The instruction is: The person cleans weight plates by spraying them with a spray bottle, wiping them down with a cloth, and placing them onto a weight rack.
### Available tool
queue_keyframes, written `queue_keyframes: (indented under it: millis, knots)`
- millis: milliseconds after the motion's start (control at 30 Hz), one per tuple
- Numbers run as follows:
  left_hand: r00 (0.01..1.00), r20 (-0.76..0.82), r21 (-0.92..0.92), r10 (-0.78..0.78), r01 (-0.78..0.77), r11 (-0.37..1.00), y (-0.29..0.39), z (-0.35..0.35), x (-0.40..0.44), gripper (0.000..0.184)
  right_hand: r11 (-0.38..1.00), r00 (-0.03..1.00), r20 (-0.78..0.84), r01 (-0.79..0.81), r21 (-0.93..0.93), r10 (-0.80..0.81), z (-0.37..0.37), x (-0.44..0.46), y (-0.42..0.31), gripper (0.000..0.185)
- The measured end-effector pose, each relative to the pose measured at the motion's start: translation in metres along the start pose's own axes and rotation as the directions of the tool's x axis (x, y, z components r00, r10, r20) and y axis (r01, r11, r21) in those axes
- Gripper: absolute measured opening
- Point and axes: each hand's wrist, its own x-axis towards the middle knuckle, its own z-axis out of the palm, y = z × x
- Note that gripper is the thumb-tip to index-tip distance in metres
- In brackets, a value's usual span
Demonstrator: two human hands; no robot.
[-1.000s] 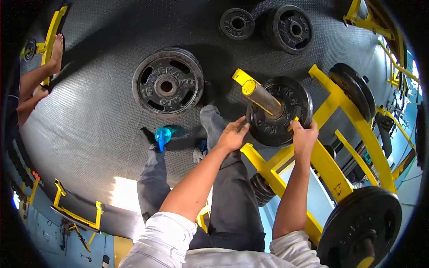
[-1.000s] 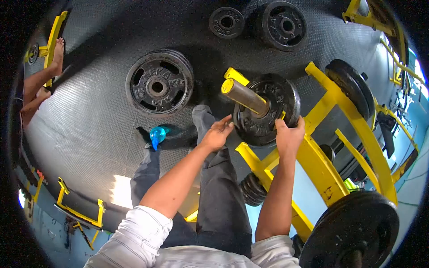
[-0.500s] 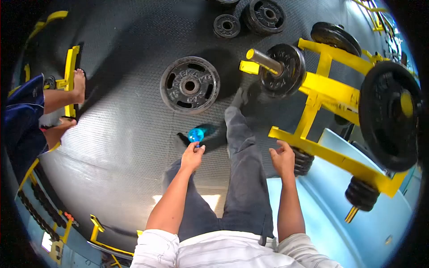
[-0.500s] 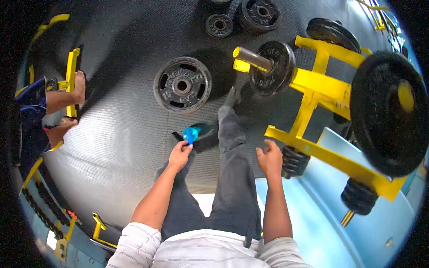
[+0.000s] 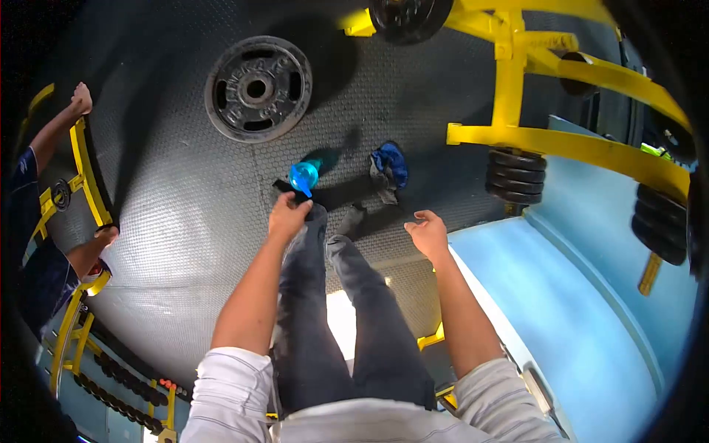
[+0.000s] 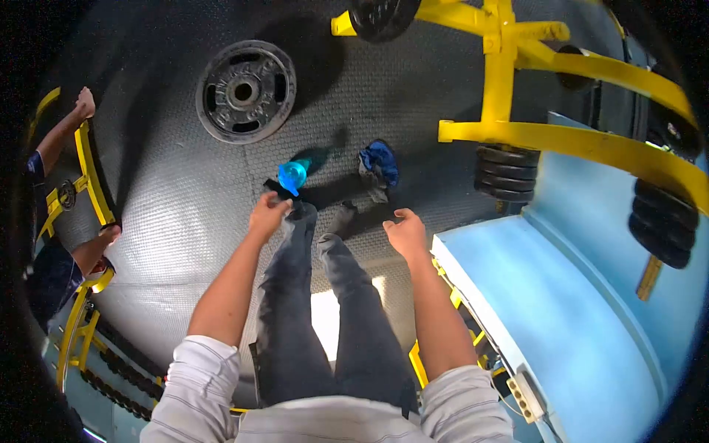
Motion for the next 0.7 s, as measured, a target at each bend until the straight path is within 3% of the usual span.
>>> queue_keyframes:
  millis: [67,100,167,200,267,333,400,433,467,500,567,633,667,700]
  knots:
    - [0.982,-0.169,0.132,0.089,-0.067,0.989,-0.018,0.013,0.038,0.083,0.989,0.991,-0.048,0.120,-0.081,-0.125,0.036,0.053,0.039,0.046]
    - [0.983,-0.169,0.159,0.077,-0.050,0.986,-0.028,0.024,0.051,0.083,0.998,0.998,0.004,0.062,-0.030,-0.062,0.052,0.081,0.052,0.050]
    - [0.962,-0.270,0.199,-0.050,0.106,0.974,-0.025,0.036,0.070,0.101,0.986,0.987,-0.030,0.158,-0.061,-0.160,0.085,0.133,0.068,0.057]
    - [0.960,-0.274,0.237,-0.058,0.126,0.963,-0.030,0.044,0.078,0.101,0.979,0.983,-0.031,0.179,-0.101,-0.183,0.102,0.161,0.074,0.065]
    - [0.966,-0.236,0.132,-0.109,0.143,0.981,-0.037,0.063,0.096,0.109,0.972,0.977,-0.084,0.182,-0.152,-0.196,0.132,0.209,0.074,0.079]
    - [0.951,-0.305,0.166,-0.044,0.098,0.981,-0.049,0.079,0.110,0.102,0.977,0.978,-0.109,0.162,-0.142,-0.178,0.158,0.229,0.071,0.086]
    - [0.954,-0.298,-0.021,0.023,-0.031,0.999,-0.049,0.085,0.117,0.086,0.974,0.978,-0.167,0.085,-0.212,-0.122,0.176,0.243,0.067,0.091]
    - [0.882,-0.459,0.080,0.109,-0.081,0.993,-0.084,0.093,0.147,0.062,0.960,0.967,-0.193,0.116,-0.254,-0.168,0.185,0.246,0.075,0.077]
    - [0.921,-0.388,-0.153,0.040,-0.107,0.982,-0.076,0.095,0.139,0.052,0.962,0.960,-0.178,0.180,-0.204,-0.217,0.200,0.263,0.095,0.066]
    - [0.934,-0.357,-0.101,0.009,-0.049,0.994,-0.074,0.092,0.130,0.048,0.957,0.948,-0.171,0.241,-0.159,-0.268,0.218,0.278,0.112,0.056]
    - [0.942,-0.334,0.077,0.038,-0.013,0.997,-0.074,0.086,0.110,0.044,0.927,0.938,-0.117,0.343,0.154,-0.328,0.224,0.242,0.123,0.038]
    - [0.944,-0.310,0.283,0.110,-0.019,0.959,-0.056,0.077,0.067,0.038,0.943,0.958,-0.245,0.214,0.254,-0.151,0.216,0.168,0.118,0.042]
    - [0.927,-0.333,0.232,0.174,-0.098,0.968,-0.031,0.077,0.024,0.038,0.922,0.973,-0.177,0.200,0.333,-0.147,0.196,0.129,0.116,0.044]
    - [0.939,-0.287,0.324,0.188,-0.090,0.942,-0.026,0.075,-0.003,0.040,0.855,0.972,0.039,0.183,0.485,-0.231,0.191,0.110,0.134,0.042]
